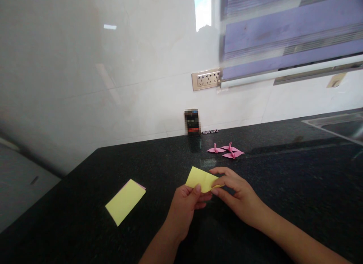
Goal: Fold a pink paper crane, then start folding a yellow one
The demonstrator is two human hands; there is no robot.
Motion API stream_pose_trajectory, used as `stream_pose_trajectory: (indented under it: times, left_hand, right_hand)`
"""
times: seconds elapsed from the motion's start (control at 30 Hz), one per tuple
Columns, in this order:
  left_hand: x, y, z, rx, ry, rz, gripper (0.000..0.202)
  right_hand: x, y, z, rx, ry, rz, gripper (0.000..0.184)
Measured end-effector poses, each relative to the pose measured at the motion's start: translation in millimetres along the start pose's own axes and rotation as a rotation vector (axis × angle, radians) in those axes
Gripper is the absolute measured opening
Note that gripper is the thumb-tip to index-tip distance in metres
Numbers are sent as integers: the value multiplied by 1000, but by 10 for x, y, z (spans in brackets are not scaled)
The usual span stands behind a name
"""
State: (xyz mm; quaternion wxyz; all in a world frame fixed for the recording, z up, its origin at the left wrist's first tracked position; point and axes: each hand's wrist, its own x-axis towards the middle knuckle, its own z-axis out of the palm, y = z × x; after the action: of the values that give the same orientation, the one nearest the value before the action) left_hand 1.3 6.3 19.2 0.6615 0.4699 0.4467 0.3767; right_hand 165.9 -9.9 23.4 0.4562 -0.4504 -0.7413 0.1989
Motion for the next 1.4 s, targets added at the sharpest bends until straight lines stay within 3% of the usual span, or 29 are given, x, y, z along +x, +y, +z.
stream_pose_trajectory:
  times: [0.4,0.8,1.07,1.4]
  left_hand:
    - [-18,12,33,27,-55,3,38]
    - [-26,-6,77,131,-64,43,31]
    - [-20,-29,92,132,-28,50,29]
    - [-25,-21,97,144,-29,53,30]
  right_hand:
    - [-5,70,86,211,68,312,3]
    - [-21,50,112,402,34,422,10]
    - [-2,25,124,591,85,453,23]
    - [7,11,97,530,65,444,17]
